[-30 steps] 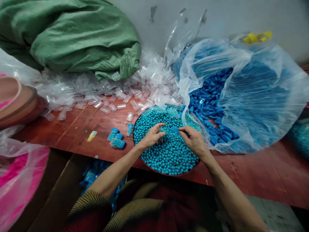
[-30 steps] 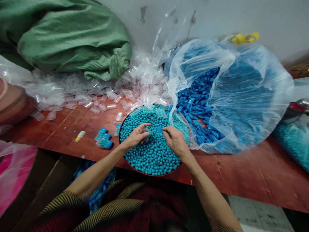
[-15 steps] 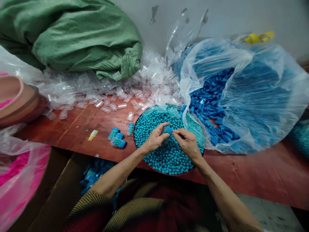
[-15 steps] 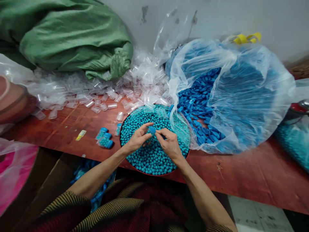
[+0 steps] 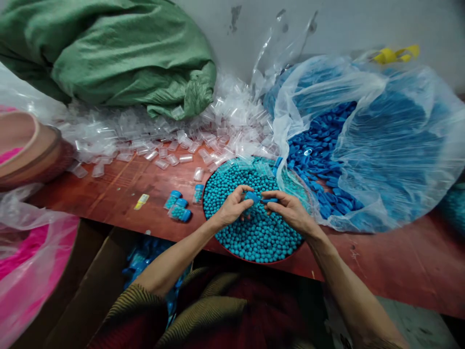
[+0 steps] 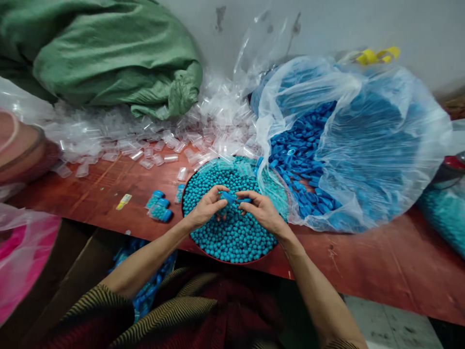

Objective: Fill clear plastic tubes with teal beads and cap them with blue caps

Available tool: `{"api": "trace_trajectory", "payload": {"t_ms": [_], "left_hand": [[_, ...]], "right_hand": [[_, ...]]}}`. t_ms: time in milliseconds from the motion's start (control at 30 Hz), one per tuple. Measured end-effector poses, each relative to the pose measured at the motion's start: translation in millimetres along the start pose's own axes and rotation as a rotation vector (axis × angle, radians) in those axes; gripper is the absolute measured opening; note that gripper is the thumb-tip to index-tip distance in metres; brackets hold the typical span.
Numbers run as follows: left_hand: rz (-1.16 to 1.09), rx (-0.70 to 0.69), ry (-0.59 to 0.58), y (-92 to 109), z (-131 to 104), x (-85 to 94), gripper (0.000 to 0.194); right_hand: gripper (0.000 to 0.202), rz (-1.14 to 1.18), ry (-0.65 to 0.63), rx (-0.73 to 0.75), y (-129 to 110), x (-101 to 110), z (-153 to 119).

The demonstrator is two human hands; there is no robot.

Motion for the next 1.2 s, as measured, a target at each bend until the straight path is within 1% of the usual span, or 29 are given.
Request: {"api": "trace_trajectory", "payload": {"t_ms": [67,100,167,233,267,300,367,433,467,567,633,733,833,933,1000,1100,1200], "left_hand": [[0.039,-0.003,-0.040,4,-2,0.2,0.041],[0.060,-0.010,-0.046,5,-3,-0.7,0.043],[0.095,-0.034,-0.033,7,-5,-3.8,0.051],[0.130,-0.081,0.029,8,-6,-6.6,0.056],[0.147,-0.112,0.071,9,-7,-7.6,0.055],[0.159,-0.147,0.114,10,-7,-8.3,0.053],[0.162,-0.204,0.166,13,-7,-9.9,0.047],[0.148,-0.225,0.167,15,-8,-11.9,0.042],[0.145,-0.225,0.161,15,-8,-12.8,0.040],[0.150,-0.191,0.155,15,-11,-15.4,0.031],[0.123,-0.163,0.155,13,-13,-18.0,0.024],[0.060,-0.122,0.172,10,-15,-22.9,0.018],[0.062,-0.117,0.210,8,-15,-25.8,0.016],[0.117,-0.141,0.230,10,-14,-25.2,0.016],[0.110,-0.132,0.197,12,-13,-24.4,0.020],[-0.022,-0.103,0.109,12,-13,-24.0,0.032],[-0.090,-0.048,0.108,8,-18,-17.8,0.033]], "right_hand": [[0.038,0.081,0.070,-0.044,1,5,2],[0.041,0.089,0.104,-0.040,1,5,3],[0.040,0.010,0.141,0.012,-2,1,4],[0.037,-0.181,0.138,0.106,-9,-7,1],[0.038,-0.297,0.116,0.157,-12,-13,-2],[0.043,-0.411,0.087,0.207,-14,-20,-5],[0.061,-0.601,0.042,0.297,-15,-31,-11],[0.077,-0.741,0.063,0.368,-14,-39,-16],[0.080,-0.798,0.094,0.392,-12,-41,-17],[0.079,-0.900,0.183,0.444,-7,-46,-21],[0.077,-0.928,0.214,0.468,-5,-49,-22],[0.073,-0.951,0.221,0.497,-4,-51,-23],[0.072,-0.942,0.210,0.529,-2,-49,-23],[0.072,-0.879,0.219,0.519,-2,-45,-22],[0.071,-0.808,0.219,0.470,-2,-43,-23],[0.071,-0.719,0.195,0.335,-1,-43,-23],[0.076,-0.751,0.111,0.255,-1,-50,-23]]}}
Point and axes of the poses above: each hand's wrist, its own z-axis towards the middle knuckle, its own x-axis out of the back of the hand, y = z × x, the point moved 4 cm from there along z, towards the middle knuckle, and after that the axes turned 7 degrees about z, right-handed, at the moved point
